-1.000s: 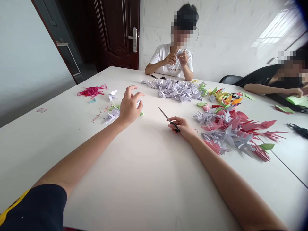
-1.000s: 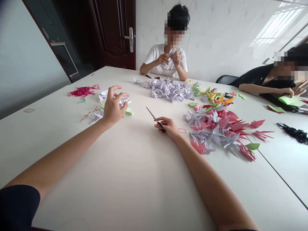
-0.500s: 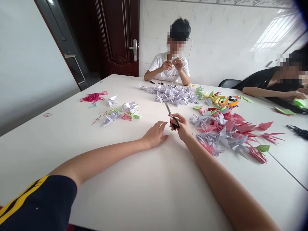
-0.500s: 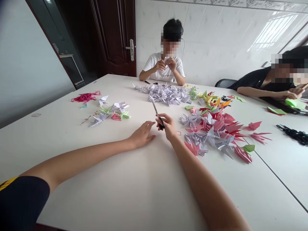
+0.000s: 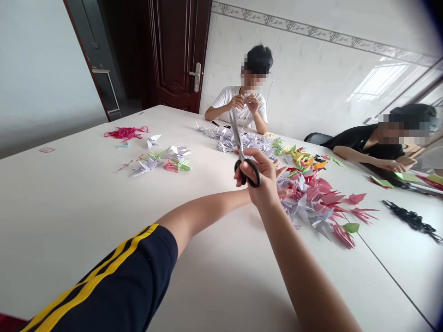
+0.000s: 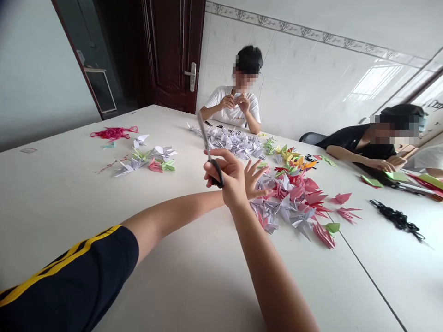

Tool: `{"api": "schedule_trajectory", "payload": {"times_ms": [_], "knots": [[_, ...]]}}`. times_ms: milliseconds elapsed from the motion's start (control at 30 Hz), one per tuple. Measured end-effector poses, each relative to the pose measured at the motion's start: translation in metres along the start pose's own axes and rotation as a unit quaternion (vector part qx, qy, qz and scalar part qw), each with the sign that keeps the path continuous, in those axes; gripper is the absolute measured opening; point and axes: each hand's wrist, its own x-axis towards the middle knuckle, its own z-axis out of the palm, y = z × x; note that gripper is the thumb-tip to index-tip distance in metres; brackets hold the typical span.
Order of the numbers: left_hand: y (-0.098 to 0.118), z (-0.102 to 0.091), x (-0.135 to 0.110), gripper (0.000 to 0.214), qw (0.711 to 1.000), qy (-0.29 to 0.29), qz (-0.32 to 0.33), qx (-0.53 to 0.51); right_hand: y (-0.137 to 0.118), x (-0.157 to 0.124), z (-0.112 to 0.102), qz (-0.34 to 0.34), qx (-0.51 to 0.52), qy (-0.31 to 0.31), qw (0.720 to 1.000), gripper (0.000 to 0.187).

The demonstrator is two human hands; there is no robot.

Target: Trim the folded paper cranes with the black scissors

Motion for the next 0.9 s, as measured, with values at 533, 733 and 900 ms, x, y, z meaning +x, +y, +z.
{"api": "schedule_trajectory", "payload": {"times_ms": [533,733,900], "knots": [[0.026,-0.008,-0.004,0.036,0.956,0.21,-0.096,-0.183,0.001,-0.004,0.004,0.067,0.002,-0.078,0.995,0.038],[0.008,-0.009,-0.007,0.026,0.998,-0.033,-0.04,0.019,0.013,-0.005,0.005,0.077,-0.03,-0.06,0.995,0.034],[-0.029,-0.011,-0.007,0.04,0.996,0.001,-0.017,0.092,0.039,-0.013,0.006,0.043,-0.179,-0.004,0.983,0.034]]}}
